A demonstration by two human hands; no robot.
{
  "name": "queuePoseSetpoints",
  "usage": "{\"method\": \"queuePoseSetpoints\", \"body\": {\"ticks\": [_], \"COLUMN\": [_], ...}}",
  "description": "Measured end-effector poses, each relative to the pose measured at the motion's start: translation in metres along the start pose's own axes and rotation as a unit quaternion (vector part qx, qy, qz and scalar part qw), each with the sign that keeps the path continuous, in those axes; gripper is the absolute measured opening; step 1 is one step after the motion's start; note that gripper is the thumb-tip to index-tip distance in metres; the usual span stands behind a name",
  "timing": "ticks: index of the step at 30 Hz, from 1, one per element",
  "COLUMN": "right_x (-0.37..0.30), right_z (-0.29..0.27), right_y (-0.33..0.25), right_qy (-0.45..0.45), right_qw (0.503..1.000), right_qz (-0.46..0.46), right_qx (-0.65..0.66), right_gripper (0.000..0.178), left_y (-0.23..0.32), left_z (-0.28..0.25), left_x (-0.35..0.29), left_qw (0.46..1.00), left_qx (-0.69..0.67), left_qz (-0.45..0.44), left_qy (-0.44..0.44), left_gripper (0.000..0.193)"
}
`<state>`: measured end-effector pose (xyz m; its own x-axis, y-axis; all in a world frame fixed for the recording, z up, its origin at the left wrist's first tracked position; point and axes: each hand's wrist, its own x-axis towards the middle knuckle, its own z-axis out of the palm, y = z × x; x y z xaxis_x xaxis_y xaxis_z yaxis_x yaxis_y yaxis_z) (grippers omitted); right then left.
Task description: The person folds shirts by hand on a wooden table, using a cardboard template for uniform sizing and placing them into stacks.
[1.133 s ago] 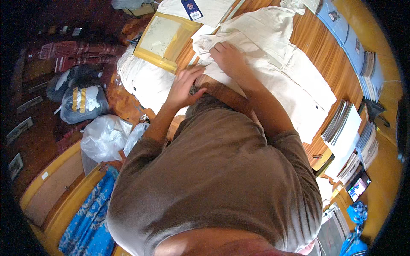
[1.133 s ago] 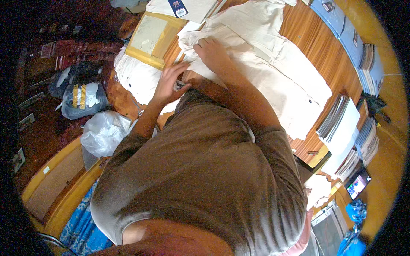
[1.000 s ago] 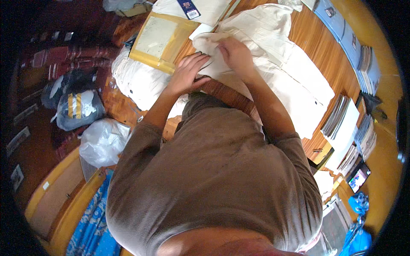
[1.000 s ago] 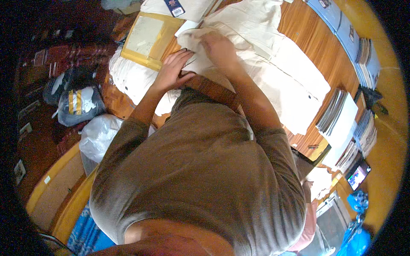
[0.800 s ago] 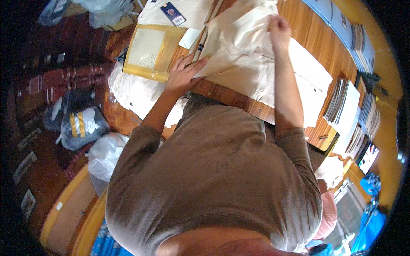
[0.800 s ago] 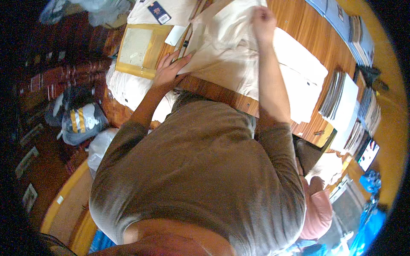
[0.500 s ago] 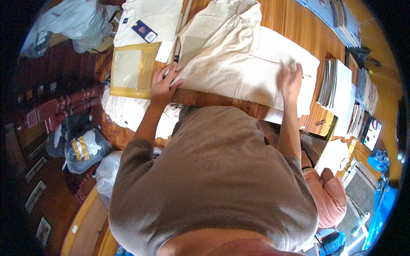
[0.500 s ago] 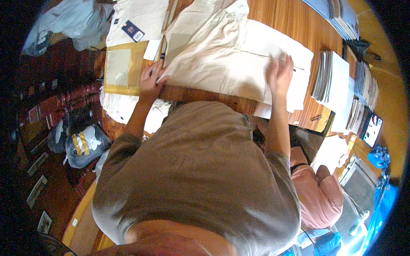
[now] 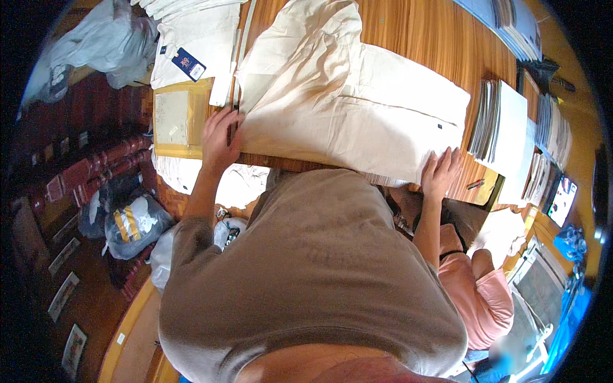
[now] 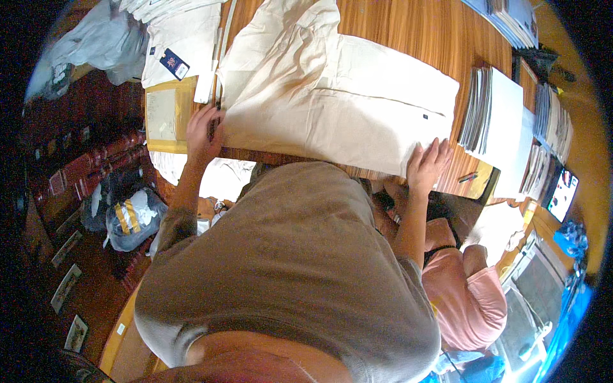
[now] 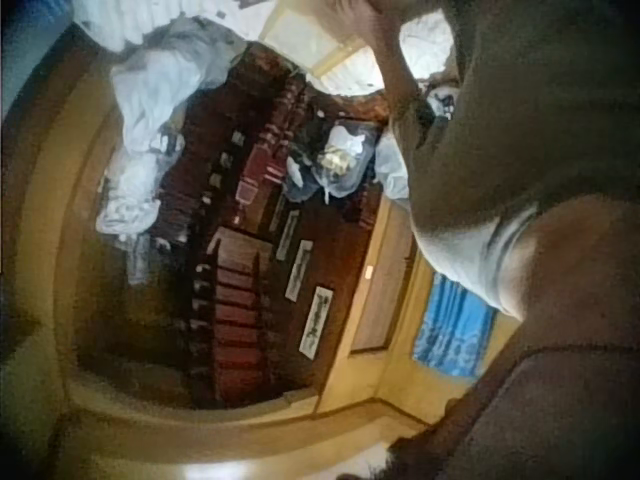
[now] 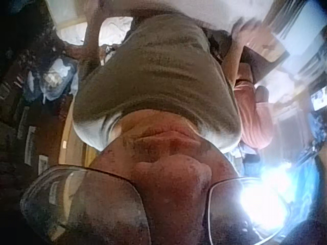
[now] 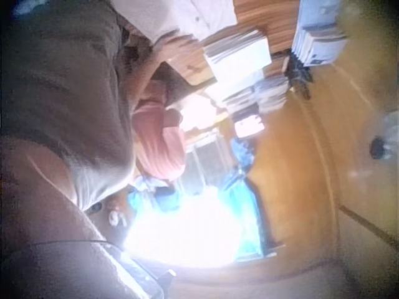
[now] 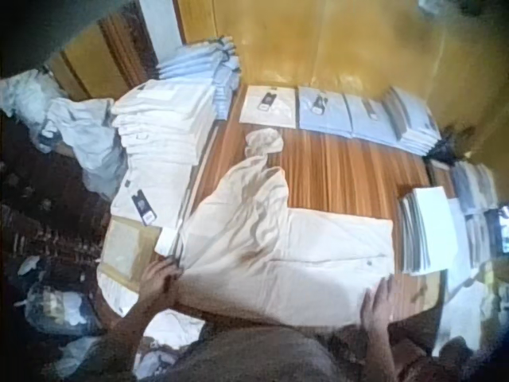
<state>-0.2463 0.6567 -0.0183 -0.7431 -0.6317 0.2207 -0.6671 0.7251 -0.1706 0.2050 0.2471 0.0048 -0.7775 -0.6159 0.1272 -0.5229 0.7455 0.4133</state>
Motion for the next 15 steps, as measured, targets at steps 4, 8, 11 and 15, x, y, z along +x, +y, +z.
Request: {"method": "queuePoseSetpoints", "body": {"ticks": [4, 8, 11, 15], "right_x": [0.102, 0.241, 0.333, 0.396], "right_z": [-0.013, 0.008, 0.036, 0.101], "right_y": [-0.068, -0.184, -0.268, -0.285], "right_qy": [0.087, -0.103, -0.255, -0.448], "right_qw": [0.982, 0.960, 0.953, 0.880], "right_qz": [-0.109, -0.008, -0.061, -0.093], "right_qx": [0.124, 0.262, 0.150, 0.127], "right_gripper": [0.038, 0.045, 0.051, 0.038], "left_y": [0.023, 0.019, 0.022, 0.014], "left_z": [-0.009, -0.002, -0.009, -0.003], "left_x": [0.054, 0.063, 0.064, 0.069], "left_qw": [0.995, 0.988, 0.986, 0.988], "left_qx": [0.000, -0.014, -0.021, -0.055], "left_qz": [0.044, 0.026, 0.007, 0.034], "left_qy": [-0.094, -0.154, -0.167, -0.141], "left_gripper": [0.072, 0.076, 0.078, 0.079]}}
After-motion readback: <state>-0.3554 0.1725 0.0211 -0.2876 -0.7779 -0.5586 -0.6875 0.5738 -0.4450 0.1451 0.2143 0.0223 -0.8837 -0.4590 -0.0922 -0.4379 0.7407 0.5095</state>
